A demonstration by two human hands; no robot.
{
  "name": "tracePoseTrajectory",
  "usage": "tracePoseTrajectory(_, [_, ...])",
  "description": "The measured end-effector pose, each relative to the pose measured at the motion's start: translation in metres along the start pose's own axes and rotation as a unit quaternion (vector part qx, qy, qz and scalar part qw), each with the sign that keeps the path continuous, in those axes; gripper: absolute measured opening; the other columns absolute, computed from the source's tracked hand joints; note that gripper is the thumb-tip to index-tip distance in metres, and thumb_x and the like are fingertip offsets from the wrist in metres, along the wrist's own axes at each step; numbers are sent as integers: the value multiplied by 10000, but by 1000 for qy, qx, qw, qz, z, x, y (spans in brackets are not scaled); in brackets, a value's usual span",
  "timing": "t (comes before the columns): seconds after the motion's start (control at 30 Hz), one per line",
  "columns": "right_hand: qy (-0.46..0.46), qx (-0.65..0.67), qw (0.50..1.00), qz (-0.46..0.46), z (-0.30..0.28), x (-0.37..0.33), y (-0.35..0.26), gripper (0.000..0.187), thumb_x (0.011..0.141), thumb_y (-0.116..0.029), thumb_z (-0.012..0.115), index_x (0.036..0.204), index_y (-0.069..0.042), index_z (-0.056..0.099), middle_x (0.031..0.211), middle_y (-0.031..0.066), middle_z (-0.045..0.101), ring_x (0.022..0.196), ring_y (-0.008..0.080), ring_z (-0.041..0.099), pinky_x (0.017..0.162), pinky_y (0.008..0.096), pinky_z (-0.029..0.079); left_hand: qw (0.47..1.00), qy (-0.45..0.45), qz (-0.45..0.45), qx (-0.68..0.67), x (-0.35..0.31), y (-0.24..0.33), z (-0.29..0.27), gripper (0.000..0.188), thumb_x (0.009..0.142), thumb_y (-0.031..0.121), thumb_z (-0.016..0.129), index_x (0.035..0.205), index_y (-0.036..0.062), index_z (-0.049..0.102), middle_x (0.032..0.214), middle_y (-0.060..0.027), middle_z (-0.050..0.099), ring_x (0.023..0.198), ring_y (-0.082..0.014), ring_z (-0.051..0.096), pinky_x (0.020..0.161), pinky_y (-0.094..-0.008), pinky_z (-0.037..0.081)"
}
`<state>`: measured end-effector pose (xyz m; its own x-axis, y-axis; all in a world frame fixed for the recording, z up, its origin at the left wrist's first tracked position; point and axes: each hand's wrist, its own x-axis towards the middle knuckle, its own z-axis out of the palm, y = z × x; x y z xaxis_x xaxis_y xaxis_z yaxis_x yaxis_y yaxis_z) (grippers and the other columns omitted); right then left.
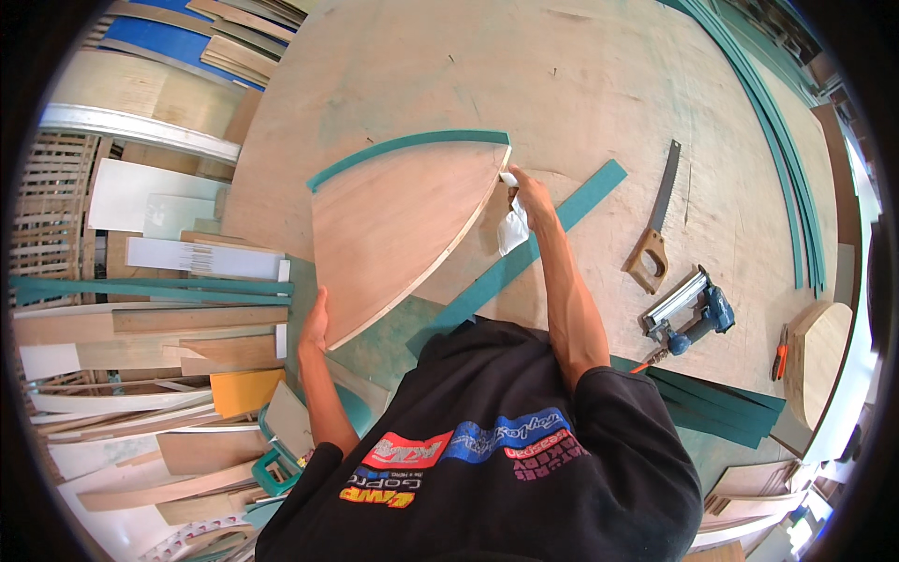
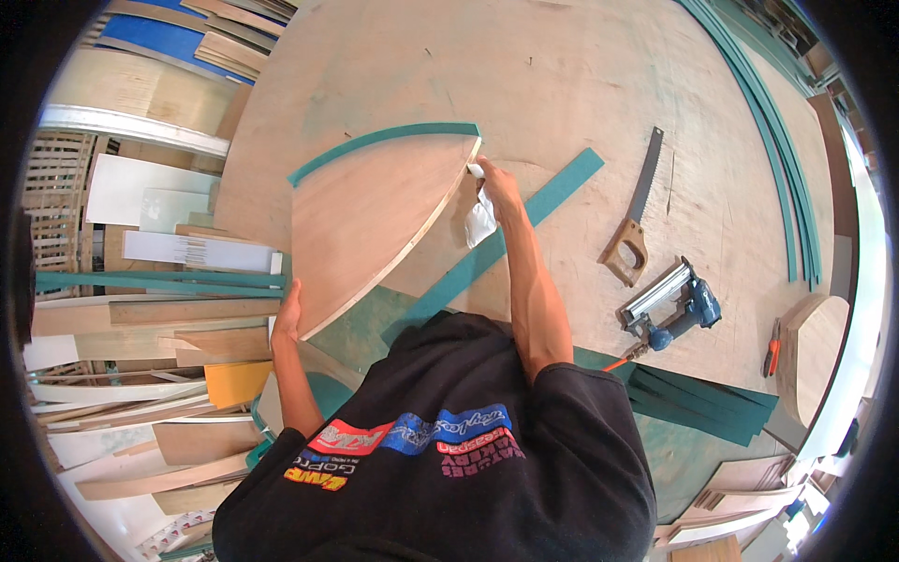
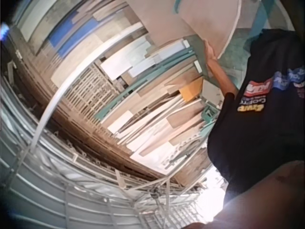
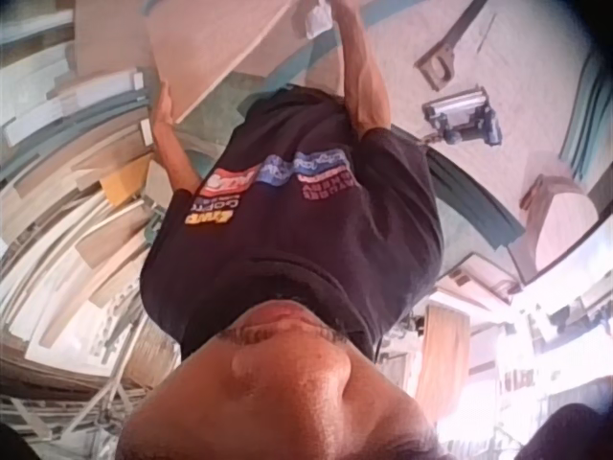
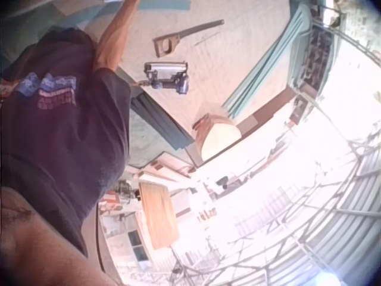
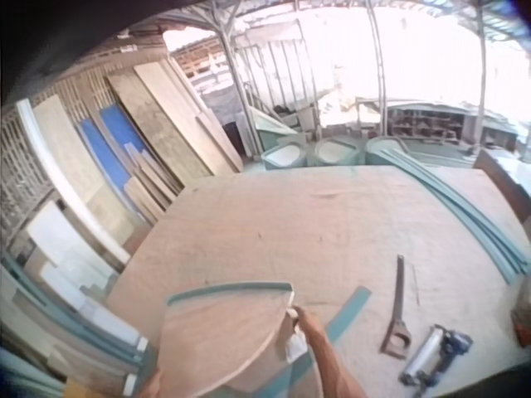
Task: The person assembles a curved wooden structure by applying adhesive to plywood pieces and securing a flexible trim using a pneumatic nail gun.
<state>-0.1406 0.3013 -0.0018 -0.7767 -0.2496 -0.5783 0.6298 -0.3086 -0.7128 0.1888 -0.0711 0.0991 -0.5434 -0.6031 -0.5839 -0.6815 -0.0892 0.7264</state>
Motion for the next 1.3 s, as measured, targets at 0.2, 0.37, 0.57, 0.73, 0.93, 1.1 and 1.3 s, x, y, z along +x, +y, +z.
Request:
tracePoseTrajectory(0.2, [-38, -9, 998, 44, 4, -22, 3, 364, 975, -392, 621, 841, -56, 659, 611, 24, 534, 465, 144, 498, 419, 320, 391, 1000, 15, 5, 10, -27, 29, 21, 775, 1028, 516, 513, 1535, -46, 345, 1607, -139, 333, 1479, -237, 296, 1210, -347, 212])
tracePoseTrajectory(0.37, [-29, -12, 998, 49, 11, -34, 1, 350, 987, -408, 607, 840, -91, 619, 631, 3, 502, 480, 132, 473, 433, 316, 394, 1000, 8, 10, -8, -6, -2, 7, 795, 1020, 560, 492, 1523, -43, 371, 1583, -125, 388, 1444, -230, 360, 1184, -339, 256])
tracePoseTrajectory(0.57, [-57, -51, 995, 65, 13, -56, 5, 370, 985, -415, 611, 890, -59, 651, 633, 21, 525, 486, 143, 494, 432, 319, 397, 999, 8, -31, -19, -9, 7, 12, 782, 1028, 557, 471, 1528, -37, 368, 1583, -123, 390, 1450, -231, 358, 1188, -335, 253])
tracePoseTrajectory(0.73, [-60, -41, 995, 75, 19, -71, 5, 362, 1003, -407, 586, 893, -69, 654, 616, -2, 484, 469, 125, 455, 412, 315, 370, 1000, 14, 3, -24, -2, -3, 23, 770, 1033, 547, 462, 1529, -34, 365, 1561, -142, 417, 1424, -235, 402, 1170, -342, 297])
tracePoseTrajectory(0.93, [-106, -44, 986, 122, 32, -136, 19, 423, 1029, -433, 545, 923, -50, 688, 608, -19, 463, 460, 105, 417, 409, 301, 346, 994, -5, -22, -103, -28, 15, 53, 729, 1047, 537, 431, 1498, -35, 404, 1496, -161, 488, 1290, -259, 552, 1060, -376, 454])
tracePoseTrajectory(1.1, [-162, -70, 972, 153, 65, -216, 33, 468, 1054, -455, 500, 1127, -52, 726, 611, -39, 442, 476, 76, 390, 425, 265, 325, 980, -46, -39, -192, -47, 25, 98, 662, 1086, 493, 314, 1514, -10, 367, 1486, -141, 497, 1284, -261, 563, 1061, -389, 466])
tracePoseTrajectory(1.3, [-193, -107, 968, 121, 77, -248, 54, 446, 1043, -469, 528, 836, -94, 654, 615, -34, 484, 484, 64, 411, 436, 255, 321, 951, -65, -40, -298, -90, 63, 161, 598, 1106, 438, 223, 1485, 4, 380, 1439, -162, 522, 1246, -293, 592, 1020, -442, 512])
